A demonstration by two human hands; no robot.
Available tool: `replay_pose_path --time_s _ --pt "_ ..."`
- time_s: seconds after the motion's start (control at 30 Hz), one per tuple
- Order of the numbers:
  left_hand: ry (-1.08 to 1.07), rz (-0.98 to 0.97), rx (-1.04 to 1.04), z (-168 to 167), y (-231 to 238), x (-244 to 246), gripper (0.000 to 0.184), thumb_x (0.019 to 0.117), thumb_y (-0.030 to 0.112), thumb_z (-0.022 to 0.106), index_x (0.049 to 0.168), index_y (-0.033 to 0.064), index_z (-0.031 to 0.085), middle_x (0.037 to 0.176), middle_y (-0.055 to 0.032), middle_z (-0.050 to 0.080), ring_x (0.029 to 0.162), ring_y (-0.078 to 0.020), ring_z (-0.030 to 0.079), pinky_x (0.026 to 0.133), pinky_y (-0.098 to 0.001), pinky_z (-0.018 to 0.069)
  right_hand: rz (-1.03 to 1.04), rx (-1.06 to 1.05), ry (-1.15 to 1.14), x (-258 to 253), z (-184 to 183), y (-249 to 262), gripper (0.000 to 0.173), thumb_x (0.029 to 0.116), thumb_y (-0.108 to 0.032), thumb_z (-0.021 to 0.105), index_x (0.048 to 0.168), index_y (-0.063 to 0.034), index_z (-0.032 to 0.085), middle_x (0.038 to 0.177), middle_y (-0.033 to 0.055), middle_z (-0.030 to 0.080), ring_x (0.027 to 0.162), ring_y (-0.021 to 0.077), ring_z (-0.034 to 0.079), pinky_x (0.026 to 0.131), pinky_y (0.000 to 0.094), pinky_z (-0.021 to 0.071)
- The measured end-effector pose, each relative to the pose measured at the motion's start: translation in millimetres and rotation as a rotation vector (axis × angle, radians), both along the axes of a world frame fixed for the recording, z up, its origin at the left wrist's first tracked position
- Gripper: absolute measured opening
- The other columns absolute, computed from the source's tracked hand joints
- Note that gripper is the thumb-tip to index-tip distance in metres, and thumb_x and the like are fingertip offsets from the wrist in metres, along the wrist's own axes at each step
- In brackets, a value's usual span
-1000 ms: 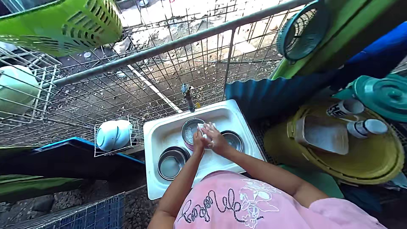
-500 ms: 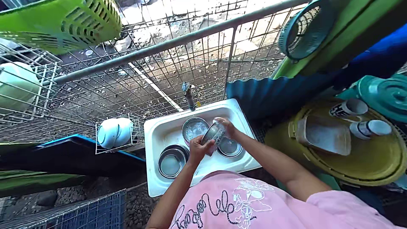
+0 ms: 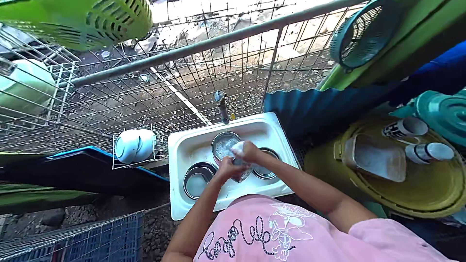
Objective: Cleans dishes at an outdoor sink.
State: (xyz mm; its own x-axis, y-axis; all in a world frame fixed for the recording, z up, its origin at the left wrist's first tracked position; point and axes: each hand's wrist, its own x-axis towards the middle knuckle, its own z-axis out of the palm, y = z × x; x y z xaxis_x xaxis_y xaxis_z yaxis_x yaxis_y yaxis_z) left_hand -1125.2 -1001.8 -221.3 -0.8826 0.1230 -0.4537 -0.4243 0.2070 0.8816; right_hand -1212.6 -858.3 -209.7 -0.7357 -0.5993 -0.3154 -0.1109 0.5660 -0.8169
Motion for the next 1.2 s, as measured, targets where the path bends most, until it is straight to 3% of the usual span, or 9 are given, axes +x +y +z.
replay_pose_path --time_s 0.1,0.2,0.33,0.43,0.63,0.77,0.9,1.03,1.2 --pt "-0.098 0.349 0.187 0 -1 -1 0.025 0.104 0.019 0.057 0.099 -0.0041 0.065 0.082 -0.0068 0.067 0.073 -0.0122 0.065 0.073 -0.034 0.0568 -0.119 -0.129 -0.074 -5 -7 -2 0.029 0.1024 -0.017 0.059 0.114 0.0078 0.069 0.111 0.0216 0.071 0.106 0.0272 0.068 0.1 0.0469 0.0512" --pt "-0.197 0.844 0.607 -1 -11 -7 0.051 0.1116 0.042 0.032 0.135 0.0008 0.051 0.114 -0.0151 0.067 0.1 -0.0227 0.067 0.086 -0.0437 0.0577 -0.257 -0.337 -0.015 9 -41 6 0.036 0.1055 -0.016 0.05 0.124 0.0115 0.064 0.136 0.0228 0.064 0.129 0.0236 0.06 0.112 0.0385 0.0454" --pt "-0.211 1.093 0.69 -13 -13 -16 0.055 0.1119 0.046 0.023 0.138 0.0032 0.047 0.118 -0.0155 0.063 0.101 -0.0219 0.064 0.084 -0.0416 0.0551 -0.075 -0.252 0.587 71 -55 -33 0.043 0.0988 -0.017 0.053 0.131 0.008 0.065 0.144 0.0274 0.058 0.142 0.0456 0.047 0.121 0.0622 0.0292" --pt "-0.133 0.967 0.544 -13 -7 -11 0.043 0.1134 0.033 0.027 0.118 0.0014 0.055 0.091 -0.0082 0.063 0.079 -0.0137 0.062 0.071 -0.032 0.0539 0.05 -0.17 0.634 58 -36 -55 0.038 0.0972 -0.017 0.054 0.125 0.002 0.071 0.141 0.0223 0.062 0.14 0.0424 0.051 0.117 0.0594 0.037" --pt "-0.008 0.543 0.035 23 -57 -17 0.026 0.0991 0.016 0.067 0.112 -0.0067 0.063 0.089 -0.0112 0.068 0.076 -0.0135 0.066 0.075 -0.033 0.0571 -0.252 -0.194 0.054 -21 -49 -41 0.031 0.1033 -0.011 0.056 0.123 0.0102 0.066 0.12 0.0279 0.069 0.117 0.0359 0.065 0.107 0.051 0.0476" --pt "-0.002 0.041 -0.547 -14 -133 -50 0.038 0.0955 0.029 0.073 0.109 -0.0063 0.069 0.1 -0.0238 0.07 0.095 -0.0356 0.067 0.092 -0.057 0.0506 -0.587 -0.342 -0.356 -14 -79 -26 0.04 0.1122 -0.02 0.038 0.127 0.0104 0.059 0.111 0.0232 0.067 0.098 0.0253 0.066 0.091 0.0412 0.0542" --pt "-0.171 -0.277 -0.871 -80 -164 -57 0.037 0.0994 0.021 0.064 0.125 -0.0058 0.064 0.128 -0.0332 0.061 0.126 -0.0495 0.056 0.105 -0.0675 0.0414 -0.894 -0.574 -0.862 -9 -81 -1 0.058 0.1109 -0.05 0.028 0.134 -0.0037 0.053 0.107 0.0185 0.065 0.089 0.0295 0.067 0.075 0.049 0.0578" --pt "-0.052 -0.217 -0.79 -89 -129 -60 0.056 0.0997 0.022 0.064 0.146 -0.0045 0.05 0.143 -0.0365 0.049 0.137 -0.0499 0.046 0.114 -0.0615 0.0362 -0.796 -0.708 -0.955 -6 -74 27 0.057 0.1104 -0.049 0.025 0.131 -0.0039 0.053 0.108 0.0169 0.067 0.093 0.0286 0.068 0.079 0.049 0.0591" --pt "-0.061 0.072 -0.651 -107 -84 -80 0.047 0.094 0.019 0.072 0.132 -0.0044 0.058 0.119 -0.027 0.066 0.117 -0.0406 0.062 0.105 -0.0558 0.046 -0.817 -0.681 -0.961 4 -74 52 0.053 0.1115 -0.045 0.026 0.131 -0.0036 0.053 0.108 0.0176 0.067 0.091 0.029 0.069 0.077 0.0481 0.0596"
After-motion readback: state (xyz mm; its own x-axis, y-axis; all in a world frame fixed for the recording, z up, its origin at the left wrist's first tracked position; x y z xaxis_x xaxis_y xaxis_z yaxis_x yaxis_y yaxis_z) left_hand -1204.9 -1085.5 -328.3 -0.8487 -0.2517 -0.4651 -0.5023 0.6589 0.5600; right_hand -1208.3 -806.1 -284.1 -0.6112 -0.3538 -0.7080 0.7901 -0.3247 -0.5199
